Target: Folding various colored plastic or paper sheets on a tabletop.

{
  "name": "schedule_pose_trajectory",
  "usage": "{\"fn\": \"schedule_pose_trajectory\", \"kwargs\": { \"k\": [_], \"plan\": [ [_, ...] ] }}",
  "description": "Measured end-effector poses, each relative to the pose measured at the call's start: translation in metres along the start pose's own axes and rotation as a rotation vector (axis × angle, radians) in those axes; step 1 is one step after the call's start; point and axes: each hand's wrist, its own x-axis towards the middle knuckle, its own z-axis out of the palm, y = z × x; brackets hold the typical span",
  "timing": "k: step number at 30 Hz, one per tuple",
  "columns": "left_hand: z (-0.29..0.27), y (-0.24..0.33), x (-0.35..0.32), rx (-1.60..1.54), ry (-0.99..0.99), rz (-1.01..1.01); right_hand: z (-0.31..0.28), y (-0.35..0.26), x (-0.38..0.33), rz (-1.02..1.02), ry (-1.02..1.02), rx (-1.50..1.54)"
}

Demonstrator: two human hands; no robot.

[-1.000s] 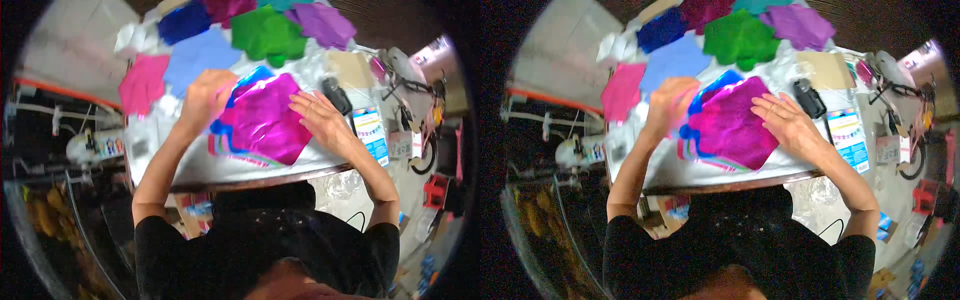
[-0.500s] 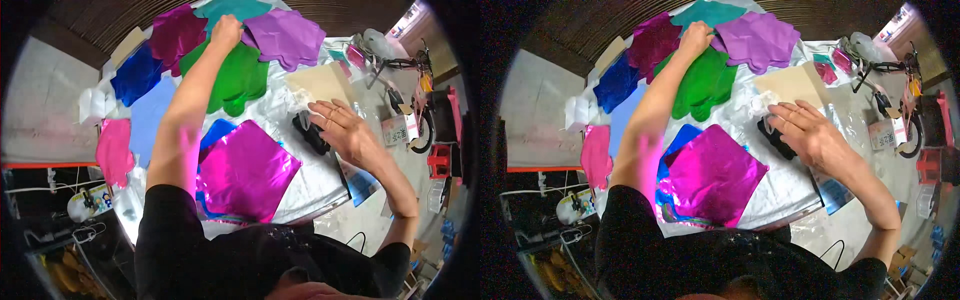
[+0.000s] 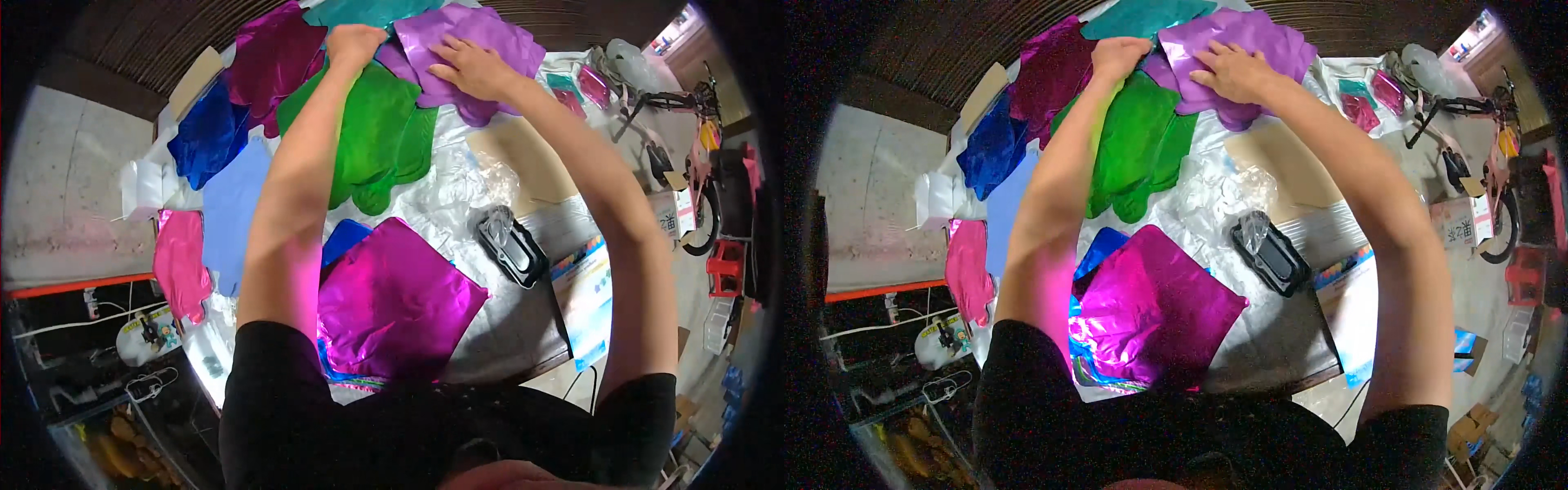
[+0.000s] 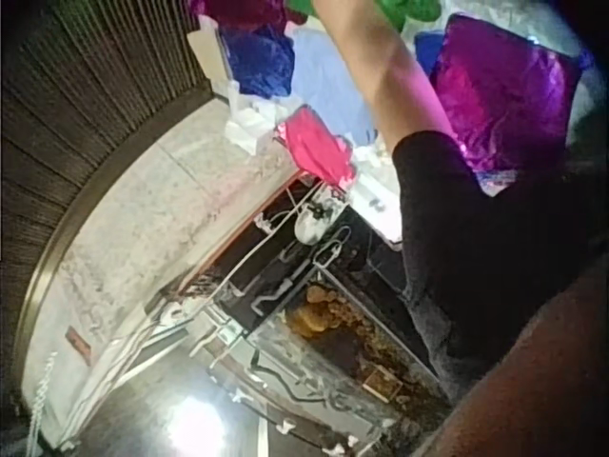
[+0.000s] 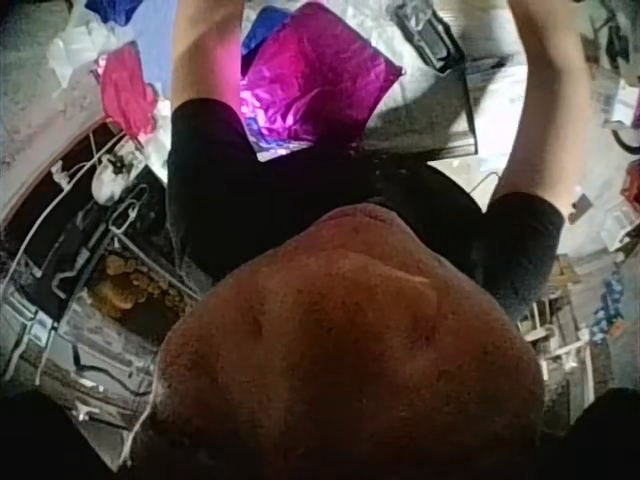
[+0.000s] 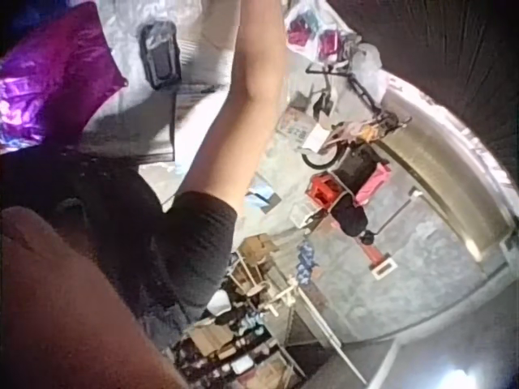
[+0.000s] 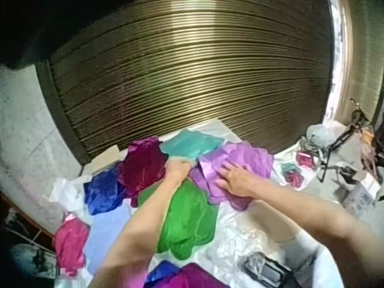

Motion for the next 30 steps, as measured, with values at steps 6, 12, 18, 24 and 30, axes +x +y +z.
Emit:
{"fn": "schedule_pose_trajectory", "kwargs": {
  "k": [6,12,18,24,30],
  "plan": [
    [-0.002,-0.027,0.023,-0.204,-0.103,-0.285,-0.013,-0.001,0.007,0.114,-0.183,-0.063],
    [0.002,-0.032,0.02,-0.22,0.04,-0.35,-0.015,-0.017,0.04,0.079,-0.203,-0.148],
    [0.008,-0.003,0.022,0.0,0.07,-0.32,0.029,-0.006,0.096,-0.096,-0.097,-0.233],
    [-0.037,-0.003,0.063,-0.156,0.111,0.152,0.061,0.001,0.088,-0.033,0.011,-0.012],
    [-0.182,0.024,0.111,0.087,0.779,0.112,0.07,-0.012,0.09,-0.048,0.064,0.004]
  ]
}}
